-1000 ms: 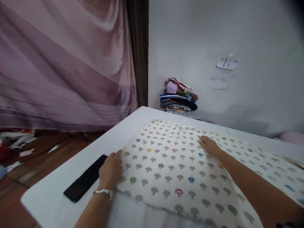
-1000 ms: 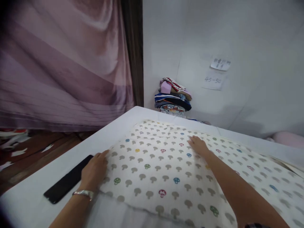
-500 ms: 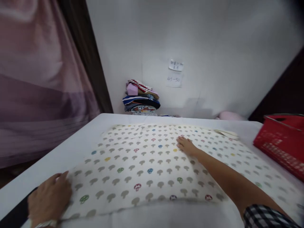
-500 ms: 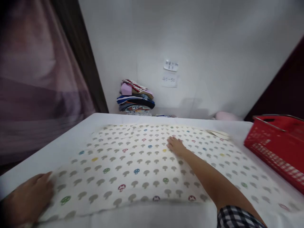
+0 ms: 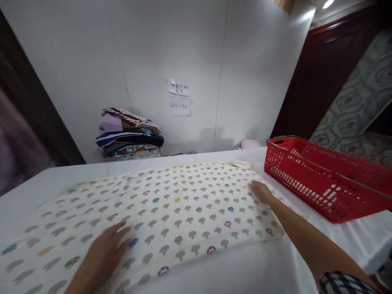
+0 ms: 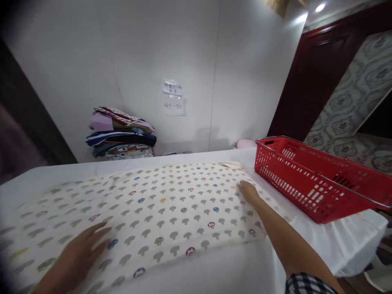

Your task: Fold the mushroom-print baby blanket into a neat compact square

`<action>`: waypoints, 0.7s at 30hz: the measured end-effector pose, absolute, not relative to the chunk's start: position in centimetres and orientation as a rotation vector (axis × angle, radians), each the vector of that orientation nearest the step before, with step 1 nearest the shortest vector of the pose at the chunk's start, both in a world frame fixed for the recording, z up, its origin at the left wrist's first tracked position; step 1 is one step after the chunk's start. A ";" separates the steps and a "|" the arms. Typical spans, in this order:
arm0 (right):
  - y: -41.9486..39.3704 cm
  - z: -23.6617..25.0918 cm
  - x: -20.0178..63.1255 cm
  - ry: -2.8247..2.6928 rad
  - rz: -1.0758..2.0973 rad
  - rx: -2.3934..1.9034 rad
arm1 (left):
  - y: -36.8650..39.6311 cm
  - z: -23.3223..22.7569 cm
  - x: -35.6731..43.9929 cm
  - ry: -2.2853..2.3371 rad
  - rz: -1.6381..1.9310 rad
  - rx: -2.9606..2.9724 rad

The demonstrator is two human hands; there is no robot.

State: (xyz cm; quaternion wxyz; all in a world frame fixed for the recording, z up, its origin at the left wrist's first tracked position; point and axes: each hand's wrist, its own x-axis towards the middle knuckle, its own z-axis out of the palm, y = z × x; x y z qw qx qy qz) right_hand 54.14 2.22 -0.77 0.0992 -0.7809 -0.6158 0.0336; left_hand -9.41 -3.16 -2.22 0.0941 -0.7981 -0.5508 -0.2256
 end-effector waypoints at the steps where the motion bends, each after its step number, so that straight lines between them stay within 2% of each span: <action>1: 3.1 -0.8 54.3 -1.797 0.089 -2.303 | -2.7 -2.4 -7.3 -1.572 -0.656 -2.416; 8: 10.3 -1.2 54.6 -1.816 0.060 -2.236 | -1.9 -3.7 1.1 -1.440 -0.674 -2.493; 21: 19.1 -1.6 56.1 -1.858 0.015 -2.277 | -2.1 -5.4 0.7 -1.469 -0.676 -2.468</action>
